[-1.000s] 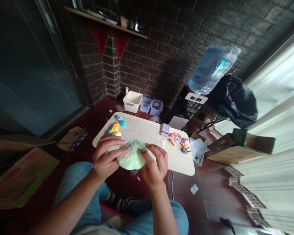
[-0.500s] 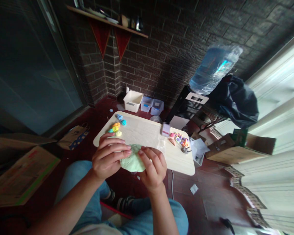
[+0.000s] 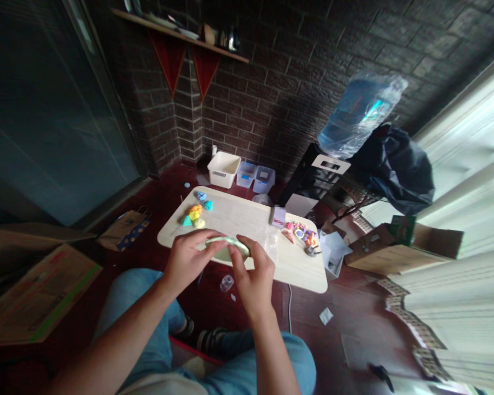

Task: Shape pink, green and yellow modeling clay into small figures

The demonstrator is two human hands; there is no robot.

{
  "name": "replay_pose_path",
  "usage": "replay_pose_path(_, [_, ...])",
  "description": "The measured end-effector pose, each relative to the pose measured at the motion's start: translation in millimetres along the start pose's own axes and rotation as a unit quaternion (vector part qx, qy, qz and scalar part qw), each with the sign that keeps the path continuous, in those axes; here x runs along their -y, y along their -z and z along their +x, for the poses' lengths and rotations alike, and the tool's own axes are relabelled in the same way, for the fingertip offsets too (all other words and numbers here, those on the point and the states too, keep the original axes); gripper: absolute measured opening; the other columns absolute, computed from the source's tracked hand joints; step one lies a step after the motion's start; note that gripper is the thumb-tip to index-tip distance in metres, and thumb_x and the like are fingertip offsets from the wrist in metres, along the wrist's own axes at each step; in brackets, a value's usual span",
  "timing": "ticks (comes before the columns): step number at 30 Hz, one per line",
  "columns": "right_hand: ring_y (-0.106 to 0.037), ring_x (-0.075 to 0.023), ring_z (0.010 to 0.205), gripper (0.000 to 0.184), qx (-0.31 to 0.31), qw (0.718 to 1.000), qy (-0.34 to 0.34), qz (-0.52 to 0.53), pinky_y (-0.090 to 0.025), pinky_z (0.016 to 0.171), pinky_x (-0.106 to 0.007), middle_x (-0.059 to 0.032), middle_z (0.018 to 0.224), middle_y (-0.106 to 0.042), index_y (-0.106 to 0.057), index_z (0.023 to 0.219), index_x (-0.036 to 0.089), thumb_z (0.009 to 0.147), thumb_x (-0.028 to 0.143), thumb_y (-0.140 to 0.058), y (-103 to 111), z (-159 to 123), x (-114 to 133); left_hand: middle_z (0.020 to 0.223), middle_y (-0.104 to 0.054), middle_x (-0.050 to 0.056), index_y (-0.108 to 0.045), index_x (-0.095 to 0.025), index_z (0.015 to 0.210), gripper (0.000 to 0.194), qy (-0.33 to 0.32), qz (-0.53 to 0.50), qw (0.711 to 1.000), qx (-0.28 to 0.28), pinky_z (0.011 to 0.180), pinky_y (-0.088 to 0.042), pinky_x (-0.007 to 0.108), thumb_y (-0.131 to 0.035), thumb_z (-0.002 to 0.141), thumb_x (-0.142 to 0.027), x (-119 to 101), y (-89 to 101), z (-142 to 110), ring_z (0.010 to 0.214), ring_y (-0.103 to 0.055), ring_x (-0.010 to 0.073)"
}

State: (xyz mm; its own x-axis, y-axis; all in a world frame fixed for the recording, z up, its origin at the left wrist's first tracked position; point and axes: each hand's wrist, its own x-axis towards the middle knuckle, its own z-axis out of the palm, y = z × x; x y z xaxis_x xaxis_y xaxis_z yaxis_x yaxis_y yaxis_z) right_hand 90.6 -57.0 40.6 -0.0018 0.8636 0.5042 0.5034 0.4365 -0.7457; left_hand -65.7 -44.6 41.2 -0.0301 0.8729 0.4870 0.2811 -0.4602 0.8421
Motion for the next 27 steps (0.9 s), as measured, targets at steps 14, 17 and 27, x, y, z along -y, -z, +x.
replay_pose_path(14, [-0.061, -0.0163, 0.057, 0.041, 0.068, 0.956, -0.226, 0.175, -0.052, 0.048, -0.026, -0.0006, 0.059, -0.06, -0.067, 0.075, 0.013, 0.075, 0.054, -0.07, -6.4, 8.1, -8.3, 0.067, -0.07, 0.005, -0.071, -0.012, 0.079, 0.028, 0.221, -0.14, 0.961, 0.084, 0.054, -0.048, 0.025, -0.069, 0.075, -0.04, 24.3, -4.0, -2.4, 0.062, -0.063, 0.0178])
replay_pose_path(17, [-0.061, -0.016, 0.057, 0.041, 0.094, 0.946, -0.234, 0.204, -0.054, 0.05, -0.027, -0.0024, 0.062, -0.064, -0.069, 0.079, 0.012, 0.075, 0.053, -0.07, -7.3, 7.1, -11.8, 0.065, -0.069, 0.004, -0.07, -0.013, 0.074, 0.026, 0.218, -0.124, 0.965, 0.08, 0.051, -0.046, 0.024, -0.069, 0.075, -0.038, 25.5, -4.2, -1.7, 0.058, -0.062, 0.0164])
replay_pose_path(27, [-0.067, -0.0176, 0.063, 0.027, 0.051, 0.937, -0.238, 0.251, -0.058, 0.056, -0.03, -0.0052, 0.075, -0.074, -0.074, 0.086, 0.015, 0.075, 0.039, -0.074, -3.4, 3.2, -14.7, 0.091, -0.071, 0.008, -0.067, -0.014, 0.102, 0.041, 0.253, -0.201, 0.935, 0.147, 0.061, -0.054, 0.025, -0.069, 0.077, -0.046, 20.1, 7.1, -0.9, 0.081, -0.067, 0.0189])
